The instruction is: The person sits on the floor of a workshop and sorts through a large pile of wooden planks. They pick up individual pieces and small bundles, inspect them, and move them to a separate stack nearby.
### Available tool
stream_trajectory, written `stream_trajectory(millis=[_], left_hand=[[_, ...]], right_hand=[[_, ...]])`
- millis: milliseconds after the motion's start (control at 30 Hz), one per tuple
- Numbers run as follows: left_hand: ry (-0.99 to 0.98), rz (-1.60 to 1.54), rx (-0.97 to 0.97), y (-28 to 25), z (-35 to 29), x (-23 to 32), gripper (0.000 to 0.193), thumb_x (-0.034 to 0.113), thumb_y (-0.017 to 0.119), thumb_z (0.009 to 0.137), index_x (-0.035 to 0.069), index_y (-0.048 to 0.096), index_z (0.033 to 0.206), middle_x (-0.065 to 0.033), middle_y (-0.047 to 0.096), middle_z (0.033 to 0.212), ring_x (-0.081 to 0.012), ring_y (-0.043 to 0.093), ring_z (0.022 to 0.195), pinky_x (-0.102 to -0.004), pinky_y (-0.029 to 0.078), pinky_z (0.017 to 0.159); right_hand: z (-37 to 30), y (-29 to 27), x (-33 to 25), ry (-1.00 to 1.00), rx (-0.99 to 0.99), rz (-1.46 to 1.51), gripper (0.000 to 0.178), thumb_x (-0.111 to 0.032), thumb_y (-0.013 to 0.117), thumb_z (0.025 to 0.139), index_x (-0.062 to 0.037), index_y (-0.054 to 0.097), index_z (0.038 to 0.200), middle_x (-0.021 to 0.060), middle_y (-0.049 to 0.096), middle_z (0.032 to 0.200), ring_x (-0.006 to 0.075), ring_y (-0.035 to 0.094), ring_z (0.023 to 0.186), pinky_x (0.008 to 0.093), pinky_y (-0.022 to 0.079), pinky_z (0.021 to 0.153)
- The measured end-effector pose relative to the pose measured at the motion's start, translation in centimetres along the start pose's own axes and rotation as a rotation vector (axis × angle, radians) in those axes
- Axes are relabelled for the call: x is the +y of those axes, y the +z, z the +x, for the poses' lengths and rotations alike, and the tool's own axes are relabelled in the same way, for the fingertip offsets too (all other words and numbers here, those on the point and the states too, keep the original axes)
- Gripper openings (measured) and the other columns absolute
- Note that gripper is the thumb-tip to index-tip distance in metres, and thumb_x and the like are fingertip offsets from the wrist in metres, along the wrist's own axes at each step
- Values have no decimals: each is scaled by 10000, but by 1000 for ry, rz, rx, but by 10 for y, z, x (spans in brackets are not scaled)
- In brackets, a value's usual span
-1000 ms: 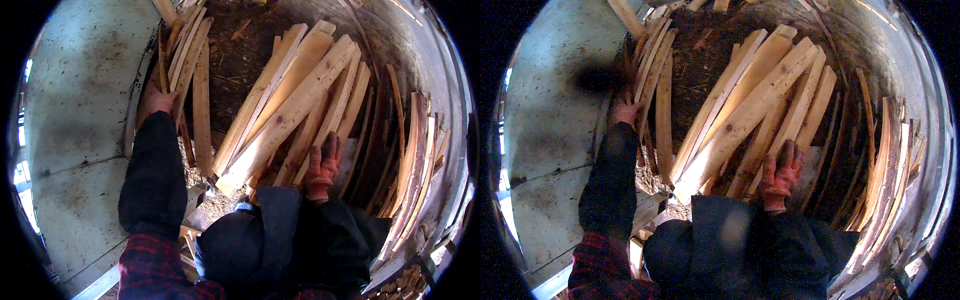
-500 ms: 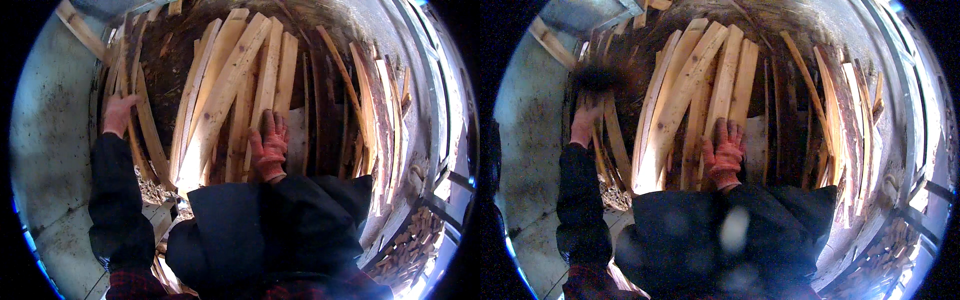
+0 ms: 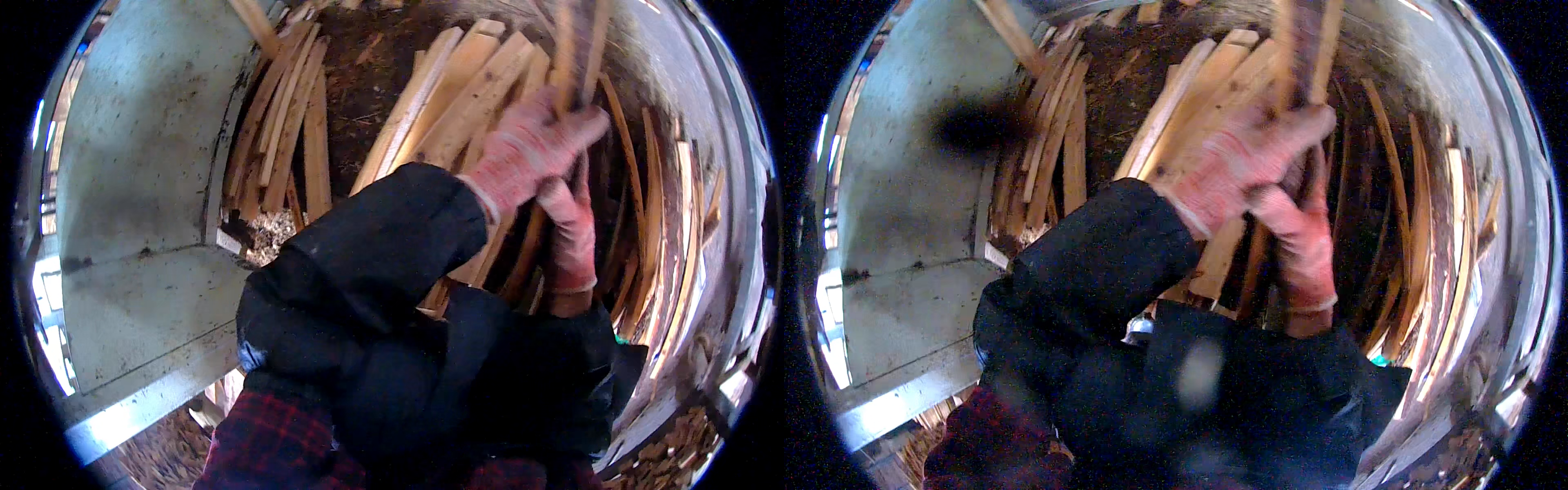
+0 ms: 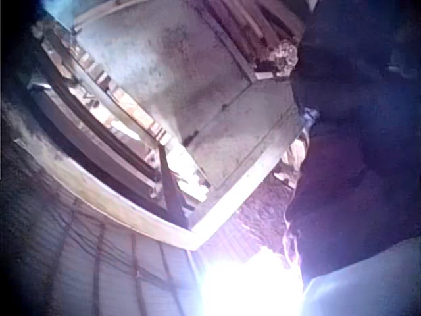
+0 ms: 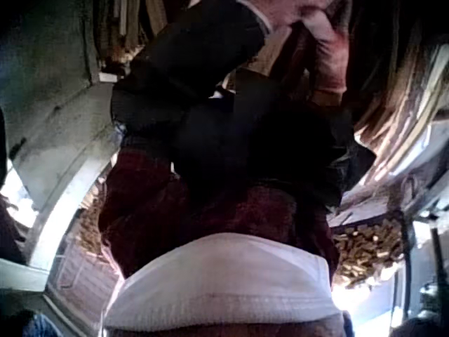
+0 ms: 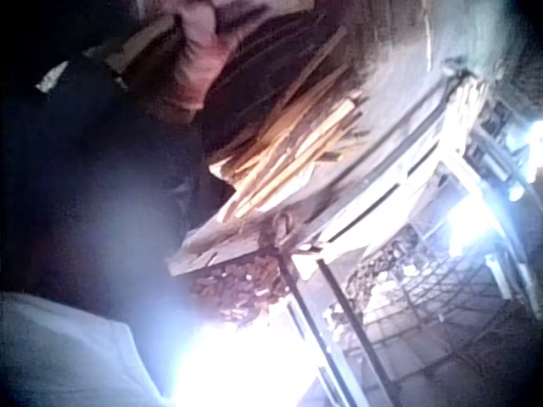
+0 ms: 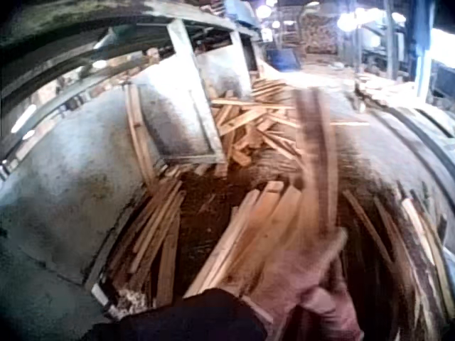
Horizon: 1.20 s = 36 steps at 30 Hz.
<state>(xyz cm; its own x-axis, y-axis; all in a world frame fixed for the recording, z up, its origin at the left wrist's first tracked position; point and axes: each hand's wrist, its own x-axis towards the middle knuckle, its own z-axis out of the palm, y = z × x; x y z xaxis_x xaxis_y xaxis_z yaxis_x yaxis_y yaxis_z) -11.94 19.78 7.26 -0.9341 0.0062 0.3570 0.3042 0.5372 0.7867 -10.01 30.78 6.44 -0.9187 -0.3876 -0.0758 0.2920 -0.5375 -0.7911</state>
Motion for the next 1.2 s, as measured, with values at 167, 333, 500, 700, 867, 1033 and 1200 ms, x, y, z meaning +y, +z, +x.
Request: stream_trajectory(millis=[167, 333, 500, 700, 867, 1033, 1200], left_hand=[[-283, -182, 12, -10, 4, -15, 692, 586, 655, 771, -19, 643, 1105, -229, 622, 1087, -364, 590, 1058, -404, 470, 910], [-574, 475, 385, -127, -51, -147, 737, 450, 717, 778, -32, 499, 1290, -295, 523, 1283, -407, 495, 1214, -409, 394, 1046], [-995, 1059, 176, -273, -157, -275, 858, 503, 721, 735, -32, 443, 1345, -277, 518, 1306, -398, 509, 1208, -443, 411, 1014], [-1236, 703, 41, -297, -166, -291, 947, 547, 746, 683, -60, 443, 1344, -251, 562, 1280, -359, 560, 1176, -411, 435, 990], [-1204, 754, -57, -315, -168, -288, 955, 629, 710, 709, -21, 463, 1364, -231, 572, 1285, -356, 548, 1188, -418, 423, 997], [-833, 79, 218, -314, -198, -313, 657, 354, 725, 812, -8, 504, 1313, -151, 552, 1287, -256, 542, 1169, -367, 432, 997], [-1131, -317, 286, -254, -146, -268, 603, 348, 749, 755, -2, 557, 1208, -111, 663, 991, -248, 656, 891, -388, 517, 837]], right_hand=[[-10, -102, -15, 210, 273, -328, 644, -100, 763, 744, -43, 498, 1328, 85, 637, 1116, 199, 630, 908, 315, 516, 797], [-12, -150, -39, -225, 585, -1338, 668, -220, 799, 786, -32, 496, 1351, 102, 617, 1202, 218, 604, 1053, 310, 496, 908], [0, -98, 36, -184, 363, -1163, 748, -253, 814, 762, -39, 458, 1384, 154, 519, 1348, 275, 516, 1212, 371, 413, 1044], [-14, -53, 125, -149, 234, -1570, 814, -451, 740, 782, -45, 418, 1410, 212, 424, 1430, 394, 362, 1342, 477, 279, 1124], [-12, -47, 125, -86, 257, -1418, 849, -467, 738, 764, -42, 404, 1419, 261, 400, 1426, 423, 323, 1353, 497, 254, 1121], [-10, -43, 125, -112, 279, -1310, 822, -443, 749, 753, -64, 429, 1408, 237, 428, 1417, 423, 339, 1342, 501, 274, 1109], [-13, -49, 132, -133, 300, -1411, 817, -456, 753, 734, -96, 447, 1401, 213, 453, 1404, 409, 375, 1321, 489, 278, 1108]])
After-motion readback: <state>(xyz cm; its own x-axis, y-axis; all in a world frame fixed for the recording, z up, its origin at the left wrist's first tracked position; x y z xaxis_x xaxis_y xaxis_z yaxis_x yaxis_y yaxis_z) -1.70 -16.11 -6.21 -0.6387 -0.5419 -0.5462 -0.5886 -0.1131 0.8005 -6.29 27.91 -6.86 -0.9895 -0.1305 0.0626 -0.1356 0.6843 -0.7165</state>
